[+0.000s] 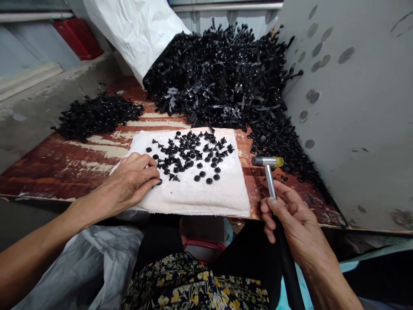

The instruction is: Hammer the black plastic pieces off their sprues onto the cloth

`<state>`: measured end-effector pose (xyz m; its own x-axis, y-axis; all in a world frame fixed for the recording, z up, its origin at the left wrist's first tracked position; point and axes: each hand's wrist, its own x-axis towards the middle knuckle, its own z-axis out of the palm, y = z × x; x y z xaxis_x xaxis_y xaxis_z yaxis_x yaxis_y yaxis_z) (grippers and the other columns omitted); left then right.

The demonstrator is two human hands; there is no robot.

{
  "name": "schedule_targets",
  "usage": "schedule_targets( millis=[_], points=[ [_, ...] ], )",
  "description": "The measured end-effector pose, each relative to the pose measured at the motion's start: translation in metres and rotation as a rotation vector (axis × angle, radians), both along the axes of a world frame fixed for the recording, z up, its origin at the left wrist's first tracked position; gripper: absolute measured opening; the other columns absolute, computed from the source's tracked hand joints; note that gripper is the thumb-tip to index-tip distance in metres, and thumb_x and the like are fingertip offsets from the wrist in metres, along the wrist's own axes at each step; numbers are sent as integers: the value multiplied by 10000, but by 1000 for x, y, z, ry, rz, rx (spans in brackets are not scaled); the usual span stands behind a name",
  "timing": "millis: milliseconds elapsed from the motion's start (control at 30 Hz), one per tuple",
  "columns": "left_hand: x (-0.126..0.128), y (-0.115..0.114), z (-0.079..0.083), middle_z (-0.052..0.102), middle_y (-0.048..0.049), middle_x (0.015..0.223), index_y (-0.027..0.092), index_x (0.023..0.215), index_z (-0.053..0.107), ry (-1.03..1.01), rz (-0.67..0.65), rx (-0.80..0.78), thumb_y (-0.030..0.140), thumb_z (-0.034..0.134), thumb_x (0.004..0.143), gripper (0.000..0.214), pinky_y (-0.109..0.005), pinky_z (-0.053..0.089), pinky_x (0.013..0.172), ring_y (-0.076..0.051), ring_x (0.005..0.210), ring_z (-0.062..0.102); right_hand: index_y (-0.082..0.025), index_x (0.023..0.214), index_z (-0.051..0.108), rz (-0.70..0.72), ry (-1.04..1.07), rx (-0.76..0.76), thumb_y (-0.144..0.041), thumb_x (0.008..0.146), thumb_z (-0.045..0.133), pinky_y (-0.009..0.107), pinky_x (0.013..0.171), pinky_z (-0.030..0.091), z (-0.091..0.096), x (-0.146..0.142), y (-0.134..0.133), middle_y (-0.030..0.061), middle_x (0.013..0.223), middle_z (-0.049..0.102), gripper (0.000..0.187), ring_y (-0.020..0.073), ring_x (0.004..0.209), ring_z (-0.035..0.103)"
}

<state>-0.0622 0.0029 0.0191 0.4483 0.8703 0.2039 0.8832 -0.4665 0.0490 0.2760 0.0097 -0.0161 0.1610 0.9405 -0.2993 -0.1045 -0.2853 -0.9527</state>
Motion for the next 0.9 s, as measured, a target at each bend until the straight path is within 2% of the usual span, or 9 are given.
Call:
schedule_targets(
  millis=[100, 200, 333, 567, 700, 800, 900],
  points=[
    [1, -2, 2, 596, -83, 953, 181, 828, 627, -1, -32, -34, 179, 496, 931, 166, -389, 387, 761, -243, 898, 494, -236, 1053, 619, 1, 10, 0, -450, 475, 907, 188, 235, 377, 0, 0, 0, -47, 571, 591, 680, 101, 383, 425],
    [3, -2, 2, 599, -90, 962, 182, 859, 641, -13, -2, -52, 224, 488, 948, 181, -403, 385, 771, -251, 907, 493, -230, 1081, 614, 12, 23, 9, -427, 499, 906, 185, 245, 385, 1, 0, 0, -41, 582, 601, 680, 102, 394, 430],
    [10, 9, 0, 596, -91, 1007, 207, 966, 668, -10, -12, -36, 215, 496, 943, 174, -398, 386, 766, -256, 926, 479, -231, 1073, 618, 5, 27, 22, -413, 503, 907, 183, 242, 380, 0, -1, 0, -39, 577, 600, 664, 104, 392, 435],
    [21, 28, 0, 599, -101, 954, 182, 815, 663, 20, -32, -76, 138, 464, 926, 232, -405, 378, 743, -251, 893, 458, -239, 1108, 610, 40, 31, 39, -422, 563, 886, 185, 249, 395, -3, 3, 1, -42, 599, 607, 638, 103, 393, 439],
    [18, 26, 6, 592, -81, 940, 182, 788, 656, -73, -35, -150, 145, 482, 913, 217, -399, 395, 765, -232, 887, 467, -246, 1130, 610, 84, 30, 54, -436, 627, 869, 180, 270, 416, -4, 6, -1, -35, 630, 616, 597, 100, 413, 455],
    [17, 21, 10, 593, -72, 958, 181, 782, 651, -104, -88, -247, 171, 493, 915, 206, -402, 410, 805, -226, 915, 481, -245, 1112, 622, 70, 32, 56, -437, 613, 877, 179, 264, 409, -4, 5, -2, -34, 625, 613, 592, 99, 409, 448],
    [18, 19, 9, 593, -77, 969, 180, 786, 642, -80, -86, -245, 179, 501, 909, 187, -419, 410, 821, -235, 928, 479, -250, 1098, 628, 58, 30, 53, -433, 597, 883, 184, 260, 411, -3, 4, -2, -35, 618, 614, 591, 103, 404, 449]
  ],
)
